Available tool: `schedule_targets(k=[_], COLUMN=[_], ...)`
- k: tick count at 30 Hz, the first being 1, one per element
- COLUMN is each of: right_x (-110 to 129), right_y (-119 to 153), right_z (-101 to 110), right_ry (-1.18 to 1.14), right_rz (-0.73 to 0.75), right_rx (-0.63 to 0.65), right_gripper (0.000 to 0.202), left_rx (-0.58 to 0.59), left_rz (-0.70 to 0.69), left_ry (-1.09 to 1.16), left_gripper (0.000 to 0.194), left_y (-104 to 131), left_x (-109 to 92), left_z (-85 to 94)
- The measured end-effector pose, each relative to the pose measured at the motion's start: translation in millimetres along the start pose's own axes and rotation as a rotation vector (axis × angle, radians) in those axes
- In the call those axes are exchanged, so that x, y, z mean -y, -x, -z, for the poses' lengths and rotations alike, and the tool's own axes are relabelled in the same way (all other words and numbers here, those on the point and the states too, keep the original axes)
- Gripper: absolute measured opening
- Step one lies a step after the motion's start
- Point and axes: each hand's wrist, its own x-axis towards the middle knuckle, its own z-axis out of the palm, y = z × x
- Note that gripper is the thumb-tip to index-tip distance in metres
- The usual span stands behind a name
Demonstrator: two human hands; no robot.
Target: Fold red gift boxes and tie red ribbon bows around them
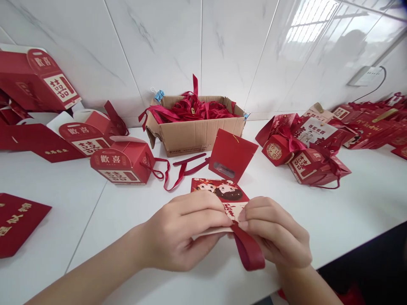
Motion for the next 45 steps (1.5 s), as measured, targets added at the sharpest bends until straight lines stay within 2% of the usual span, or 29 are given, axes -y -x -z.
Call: schedule_targets(k=[5, 8, 12, 20, 23, 28, 31, 33, 36, 39, 45], right_x=[-4, -5, -6, -3, -2, -2, -5, -6, -8, -9, -8], right_y=[-6, -12, -15, -13, -13, -9, -8, -8, -9, -9, -8], right_z=[-1, 0, 0, -1, 0, -1, -6, -8, -11, -12, -15], right_ry=[-0.092, -0.179, -0.26, -0.256, -0.203, -0.089, -0.091, -0.134, -0.203, -0.264, -0.329], right_rz=[-0.12, -0.178, -0.116, -0.07, -0.028, -0.043, -0.141, -0.281, -0.524, -0.678, -0.785], right_rx=[-0.005, 0.048, 0.123, 0.049, 0.039, -0.002, -0.025, -0.019, -0.025, -0.014, -0.055], right_gripper=[0.02, 0.03, 0.03, 0.018, 0.012, 0.013, 0.015, 0.011, 0.008, 0.011, 0.006], left_rx=[-0.042, -0.039, -0.012, 0.055, 0.033, -0.044, -0.128, -0.173, -0.188, -0.177, -0.181], left_rz=[-0.001, -0.014, -0.07, -0.12, -0.117, -0.07, 0.021, 0.118, 0.304, 0.445, 0.48], left_ry=[-0.105, -0.147, -0.189, -0.231, -0.232, -0.246, -0.212, -0.171, -0.105, -0.084, -0.12], left_gripper=[0.022, 0.023, 0.022, 0.027, 0.027, 0.024, 0.024, 0.024, 0.018, 0.015, 0.012], left_y=[5, 7, 9, 10, 11, 11, 6, 3, -1, -4, -3], left_x=[3, 3, 1, -2, -3, -2, 0, 0, -1, -4, -3], left_z=[-3.6, -3.7, -1.0, 2.0, 0.2, -6.6, -10.5, -11.8, -11.6, -10.1, -10.7])
